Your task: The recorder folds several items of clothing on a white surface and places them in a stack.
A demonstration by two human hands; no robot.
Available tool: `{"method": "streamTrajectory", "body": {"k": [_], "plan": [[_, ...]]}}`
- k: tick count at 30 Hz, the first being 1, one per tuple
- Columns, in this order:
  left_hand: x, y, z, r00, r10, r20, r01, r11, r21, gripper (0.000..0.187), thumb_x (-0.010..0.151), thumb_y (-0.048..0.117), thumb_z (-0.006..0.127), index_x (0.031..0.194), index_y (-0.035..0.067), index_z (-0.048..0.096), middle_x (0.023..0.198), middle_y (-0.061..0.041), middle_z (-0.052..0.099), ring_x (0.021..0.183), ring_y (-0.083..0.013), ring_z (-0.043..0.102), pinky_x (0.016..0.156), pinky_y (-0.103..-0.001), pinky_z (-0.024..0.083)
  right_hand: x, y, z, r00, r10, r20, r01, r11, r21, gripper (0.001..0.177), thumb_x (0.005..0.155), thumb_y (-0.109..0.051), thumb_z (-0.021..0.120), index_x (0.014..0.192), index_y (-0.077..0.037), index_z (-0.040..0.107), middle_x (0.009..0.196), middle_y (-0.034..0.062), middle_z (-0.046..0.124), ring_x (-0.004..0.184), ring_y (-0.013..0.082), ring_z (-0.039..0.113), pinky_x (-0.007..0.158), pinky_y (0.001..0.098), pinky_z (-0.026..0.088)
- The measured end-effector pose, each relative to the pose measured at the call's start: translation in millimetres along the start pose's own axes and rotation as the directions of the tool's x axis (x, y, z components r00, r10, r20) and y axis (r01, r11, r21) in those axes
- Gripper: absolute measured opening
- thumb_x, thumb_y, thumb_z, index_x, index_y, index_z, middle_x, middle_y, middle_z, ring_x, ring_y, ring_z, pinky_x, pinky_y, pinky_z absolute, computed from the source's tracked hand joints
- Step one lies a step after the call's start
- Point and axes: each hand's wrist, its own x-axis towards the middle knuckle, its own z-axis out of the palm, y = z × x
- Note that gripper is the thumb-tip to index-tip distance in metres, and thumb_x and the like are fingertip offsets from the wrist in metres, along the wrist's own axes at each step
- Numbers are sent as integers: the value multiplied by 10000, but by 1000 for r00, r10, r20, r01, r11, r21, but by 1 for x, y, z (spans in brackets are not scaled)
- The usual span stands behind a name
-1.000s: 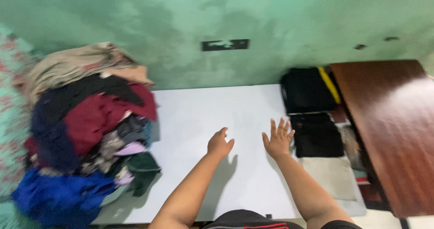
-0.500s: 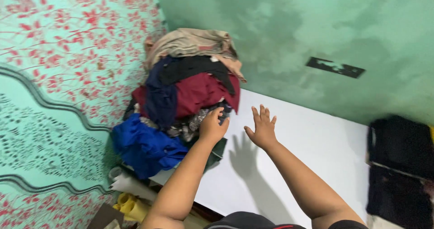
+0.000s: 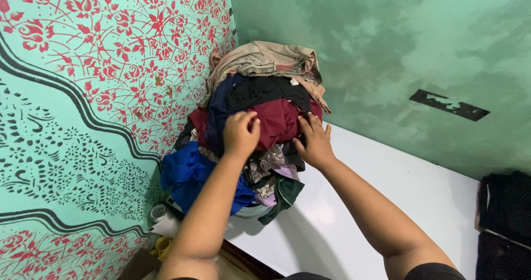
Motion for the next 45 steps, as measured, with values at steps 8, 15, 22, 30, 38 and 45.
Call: {"method": "streamTrajectory", "body": {"k": [8,15,22,30,38,45], "plan": [[52,-26,4,997,68,-47,-41,903,428,272,752,249,762,977,98,777,1082,-111,721,1072,-374,623,890,-543,429,-7,27,-4,997,58,59,-54,997,-63,776,846,-349,729,1527,-171,403,1614,222,306,1502,399,274,1164,698,147],[38,8,35,995,-17,96,8,995,99,142,965,189,651,1038,80,705,994,-135,715,985,-343,660,898,-504,515,-10,40,-25,997,58,-49,-58,998,7,774,869,-338,731,1536,-151,387,1595,216,365,1462,390,377,1170,670,222],[-4,92,24,934,358,-1,-358,933,-46,102,921,117,638,985,56,688,1001,-141,736,1072,-382,664,912,-539,480,-4,-2,-54,986,-51,-156,86,970,226,859,818,-230,757,1563,-134,339,1580,233,400,1324,463,497,1076,493,434],[-16,113,0,891,438,121,-402,884,-238,157,896,230,686,921,75,679,936,-114,721,951,-347,687,860,-504,496,2,9,-32,961,-221,-168,263,918,296,369,791,-113,746,1150,-73,673,1215,159,694,1100,400,663,929,447,550],[79,65,28,966,259,-1,-259,966,10,194,916,280,684,986,100,703,966,-117,722,931,-373,669,828,-517,506,5,-8,-67,973,-197,-117,220,947,236,519,772,-15,649,1287,-79,624,1211,183,664,1096,414,634,930,467,518],[168,-15,98,986,-111,124,33,862,506,418,869,320,674,1230,112,701,1373,-154,563,1333,-393,443,1079,-651,289,20,37,-62,969,-90,-229,131,977,170,490,834,-114,692,1316,-93,603,1330,185,596,1186,423,589,975,477,494]]}}
